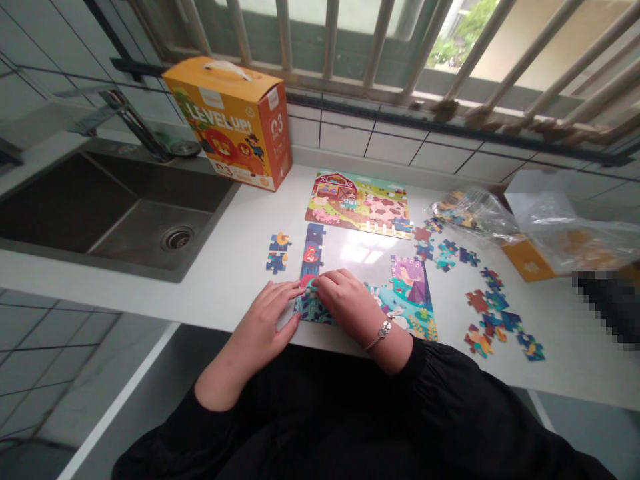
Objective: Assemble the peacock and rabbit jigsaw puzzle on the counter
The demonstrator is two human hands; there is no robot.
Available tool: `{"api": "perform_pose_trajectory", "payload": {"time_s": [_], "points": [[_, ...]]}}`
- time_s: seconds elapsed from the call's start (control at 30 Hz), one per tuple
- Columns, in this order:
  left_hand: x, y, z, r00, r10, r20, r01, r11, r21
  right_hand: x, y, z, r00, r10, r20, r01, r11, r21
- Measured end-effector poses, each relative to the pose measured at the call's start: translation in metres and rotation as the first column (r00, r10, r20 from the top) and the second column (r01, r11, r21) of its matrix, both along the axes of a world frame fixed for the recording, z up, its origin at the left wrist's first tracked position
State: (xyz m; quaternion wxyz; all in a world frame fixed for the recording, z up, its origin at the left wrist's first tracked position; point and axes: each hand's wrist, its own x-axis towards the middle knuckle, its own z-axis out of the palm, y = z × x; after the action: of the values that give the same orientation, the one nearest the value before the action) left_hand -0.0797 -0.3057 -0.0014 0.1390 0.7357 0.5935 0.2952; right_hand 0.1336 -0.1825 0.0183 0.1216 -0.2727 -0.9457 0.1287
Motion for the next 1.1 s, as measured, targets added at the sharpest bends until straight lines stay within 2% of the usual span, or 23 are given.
{"api": "perform_pose_trajectory", "payload": {"time_s": [0.5, 0.93, 1.1], "points": [[-0.0015, -0.0024, 0.0029, 1.000, -0.022, 0.008, 0.022, 1.000, 0.010, 0.0019, -0.0005, -0.0017, 1.000, 0.024, -0.019, -0.024, 1.000, 0.007], [-0.0026, -0.0042, -0.0014, 0.997, -0.020, -0.078, 0.020, 1.000, 0.000, 0.0033, -0.0010, -0.0053, 0.997, 0.055, -0.059, -0.056, 0.998, -0.012], [-0.0027, -0.0046, -0.0017, 0.993, -0.026, -0.116, 0.026, 1.000, 0.001, 0.0032, -0.0029, -0.0036, 0.997, 0.078, -0.022, -0.078, 0.997, 0.012]]}}
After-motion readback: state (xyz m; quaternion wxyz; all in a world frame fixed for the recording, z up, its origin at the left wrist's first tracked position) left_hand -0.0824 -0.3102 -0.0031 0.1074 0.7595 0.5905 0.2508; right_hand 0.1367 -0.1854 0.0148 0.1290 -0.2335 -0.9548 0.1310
